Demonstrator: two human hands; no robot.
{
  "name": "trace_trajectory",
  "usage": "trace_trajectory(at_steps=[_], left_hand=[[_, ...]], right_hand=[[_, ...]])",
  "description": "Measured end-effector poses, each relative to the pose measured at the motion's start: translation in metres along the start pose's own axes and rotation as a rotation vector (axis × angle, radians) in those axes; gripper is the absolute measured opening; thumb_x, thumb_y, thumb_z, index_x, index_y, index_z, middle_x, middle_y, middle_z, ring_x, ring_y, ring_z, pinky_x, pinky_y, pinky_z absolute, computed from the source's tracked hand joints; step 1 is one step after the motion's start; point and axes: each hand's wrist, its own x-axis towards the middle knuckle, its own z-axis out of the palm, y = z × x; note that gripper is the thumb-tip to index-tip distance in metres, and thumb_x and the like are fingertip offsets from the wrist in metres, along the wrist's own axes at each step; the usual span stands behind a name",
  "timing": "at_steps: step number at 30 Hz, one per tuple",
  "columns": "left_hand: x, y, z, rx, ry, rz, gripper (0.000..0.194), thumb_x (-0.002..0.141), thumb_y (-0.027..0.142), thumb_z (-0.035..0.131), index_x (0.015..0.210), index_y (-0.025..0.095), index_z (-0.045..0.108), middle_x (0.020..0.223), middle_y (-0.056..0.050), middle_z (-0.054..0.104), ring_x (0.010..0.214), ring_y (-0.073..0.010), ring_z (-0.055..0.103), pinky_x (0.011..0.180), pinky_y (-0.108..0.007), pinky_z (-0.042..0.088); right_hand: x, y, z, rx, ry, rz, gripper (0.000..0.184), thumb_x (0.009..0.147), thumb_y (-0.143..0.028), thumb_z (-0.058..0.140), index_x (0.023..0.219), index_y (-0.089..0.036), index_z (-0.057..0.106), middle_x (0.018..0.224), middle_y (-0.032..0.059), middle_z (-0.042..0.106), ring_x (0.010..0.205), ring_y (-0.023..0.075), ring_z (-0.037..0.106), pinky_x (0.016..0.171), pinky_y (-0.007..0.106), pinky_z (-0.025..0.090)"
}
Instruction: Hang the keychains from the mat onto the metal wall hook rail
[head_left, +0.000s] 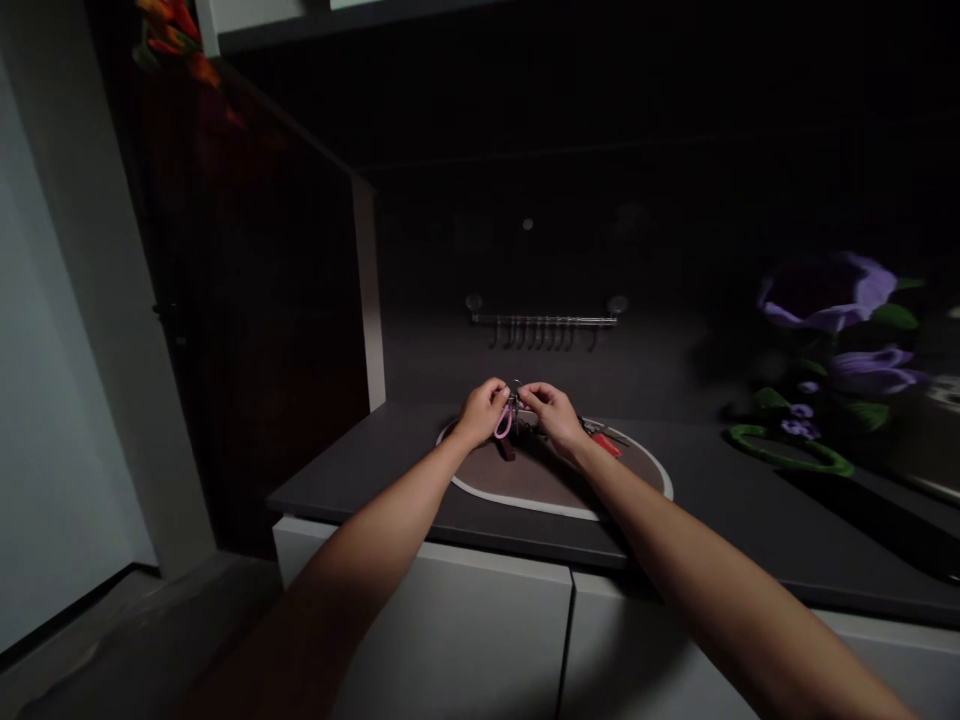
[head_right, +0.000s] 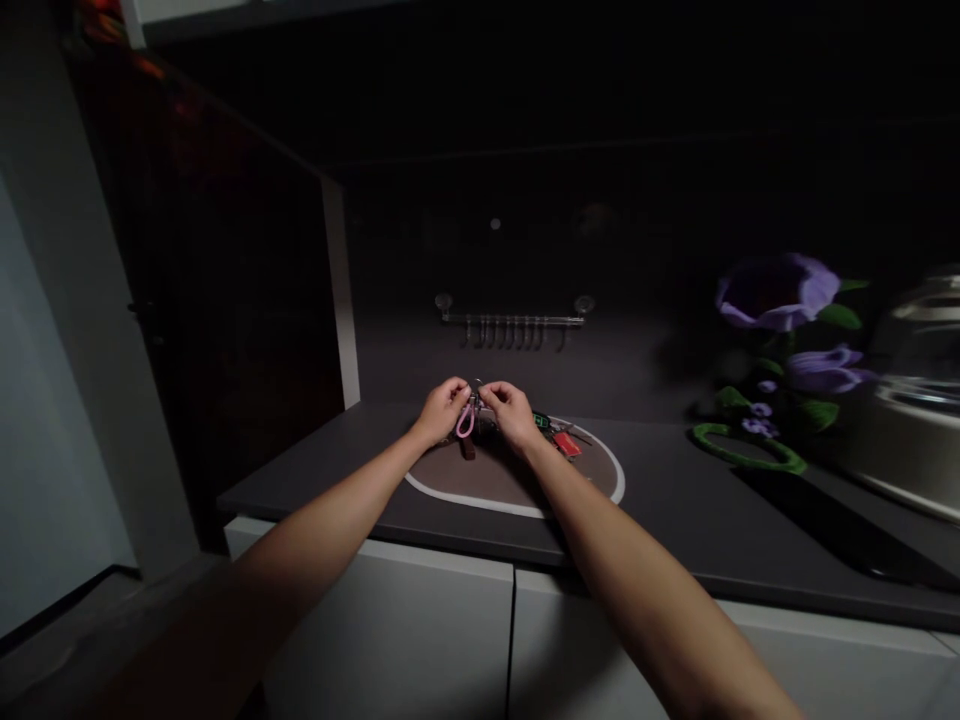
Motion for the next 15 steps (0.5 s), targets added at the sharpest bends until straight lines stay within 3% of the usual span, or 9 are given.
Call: trace_trajectory(at_steps=[6, 10, 15], left_hand=[[0.001, 0.001, -0.013, 0.386, 0.027, 0.079, 0.027, 0.089, 0.029, 0.031, 0.092, 0.017, 0.054, 0.087, -0.006, 0.062, 0.083, -0.0162, 0.056, 0.074, -0.026, 0.039], [0.002, 0.001, -0.025, 0.617, 0.072, -0.028, 0.035, 0.091, 0.029, 0.023, 0.094, 0.017, 0.055, 0.092, -0.009, 0.063, 0.085, -0.018, 0.057, 0.073, -0.027, 0.039], [0.004, -0.005, -0.032, 0.784, 0.104, -0.163, 0.035, 0.091, 0.027, 0.021, 0.095, 0.017, 0.054, 0.092, -0.009, 0.064, 0.084, -0.0193, 0.06, 0.07, -0.028, 0.039]], right_hand=[[0.009, -0.004, 0.003, -0.046, 0.018, -0.014, 0.036, 0.059, -0.049, 0.063, 0.07, -0.015, 0.055, 0.065, -0.0013, 0.053, 0.063, 0.0102, 0.047, 0.066, 0.025, 0.039], [0.027, -0.007, 0.004, 0.02, 0.031, 0.013, 0.034, 0.061, -0.047, 0.062, 0.07, -0.016, 0.051, 0.064, -0.003, 0.051, 0.06, 0.0086, 0.047, 0.064, 0.025, 0.043], [0.059, -0.016, 0.015, 0.071, 0.106, 0.101, 0.019, 0.069, -0.032, 0.059, 0.069, -0.017, 0.046, 0.06, -0.0044, 0.048, 0.057, 0.0083, 0.051, 0.06, 0.025, 0.047]])
